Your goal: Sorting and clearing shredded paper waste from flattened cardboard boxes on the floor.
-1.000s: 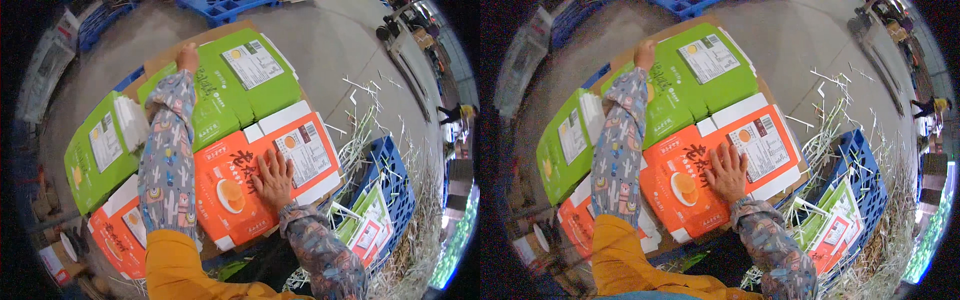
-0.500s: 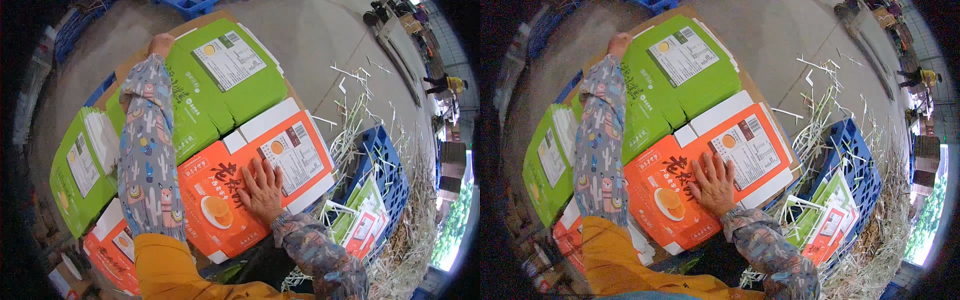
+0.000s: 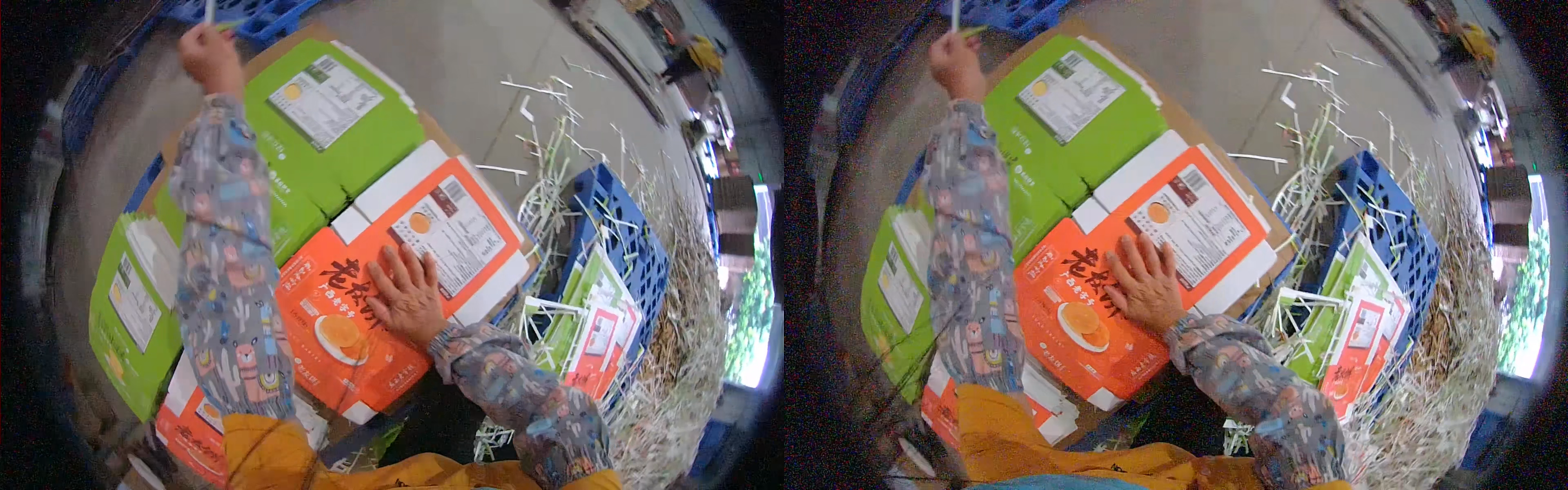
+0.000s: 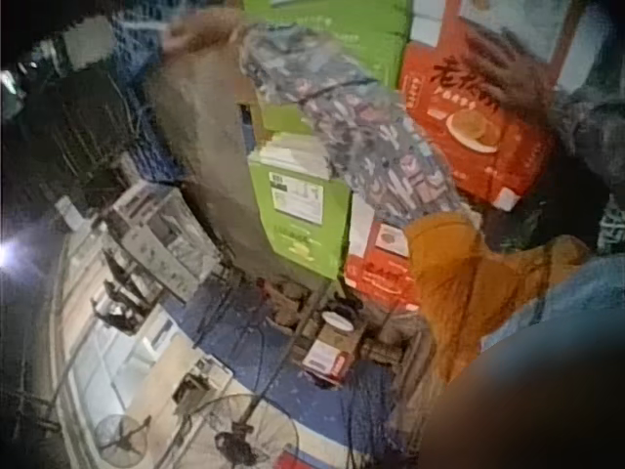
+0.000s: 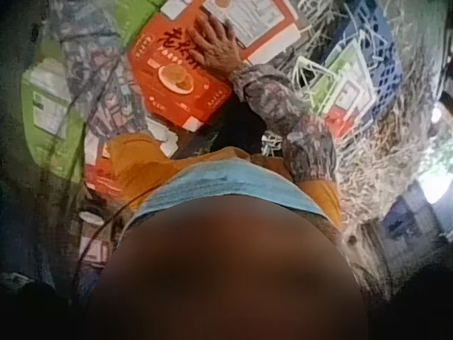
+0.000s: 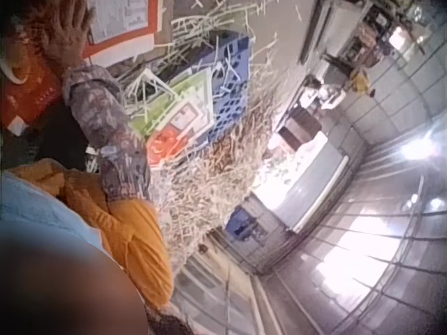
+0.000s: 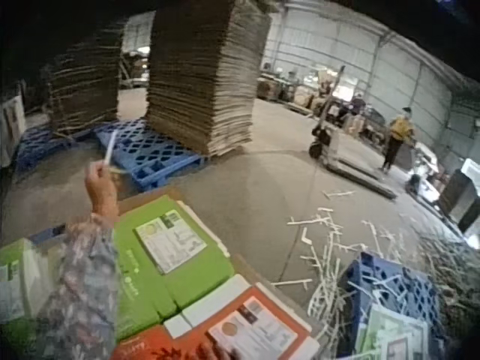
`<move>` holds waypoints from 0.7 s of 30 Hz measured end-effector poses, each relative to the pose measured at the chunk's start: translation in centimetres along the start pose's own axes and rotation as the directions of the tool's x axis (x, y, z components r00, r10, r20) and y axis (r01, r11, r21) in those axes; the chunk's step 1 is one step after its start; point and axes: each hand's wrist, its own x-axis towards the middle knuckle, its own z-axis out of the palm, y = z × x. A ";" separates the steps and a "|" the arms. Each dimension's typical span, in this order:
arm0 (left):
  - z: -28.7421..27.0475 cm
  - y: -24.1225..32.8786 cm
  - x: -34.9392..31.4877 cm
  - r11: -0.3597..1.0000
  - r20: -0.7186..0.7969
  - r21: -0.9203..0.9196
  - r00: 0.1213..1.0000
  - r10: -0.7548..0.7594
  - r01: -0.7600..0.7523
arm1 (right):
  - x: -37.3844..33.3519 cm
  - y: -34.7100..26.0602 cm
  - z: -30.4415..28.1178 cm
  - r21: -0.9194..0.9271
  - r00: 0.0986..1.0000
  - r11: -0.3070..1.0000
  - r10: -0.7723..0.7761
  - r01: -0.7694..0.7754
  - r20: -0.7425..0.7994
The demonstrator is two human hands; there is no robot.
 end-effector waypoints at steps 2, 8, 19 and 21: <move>6.8 2.9 -3.6 0.986 0.366 -0.134 0.920 0.142 -0.099 | -0.1 0.9 -0.1 -0.040 1.000 0.999 0.007 -0.008 -0.029; 7.9 14.0 -18.9 0.994 0.802 -0.090 0.596 0.037 0.059 | -0.8 -0.1 0.5 0.036 0.990 0.998 -0.046 0.052 -0.134; -5.8 28.4 -41.3 0.634 0.722 -0.081 0.484 -0.495 0.769 | -18.6 2.5 -8.6 0.380 0.923 0.922 0.074 0.081 -0.377; -6.0 31.6 -44.4 0.606 0.796 -0.005 0.370 -0.479 0.795 | -26.9 4.1 -7.9 0.338 0.846 0.928 0.305 -0.160 -0.437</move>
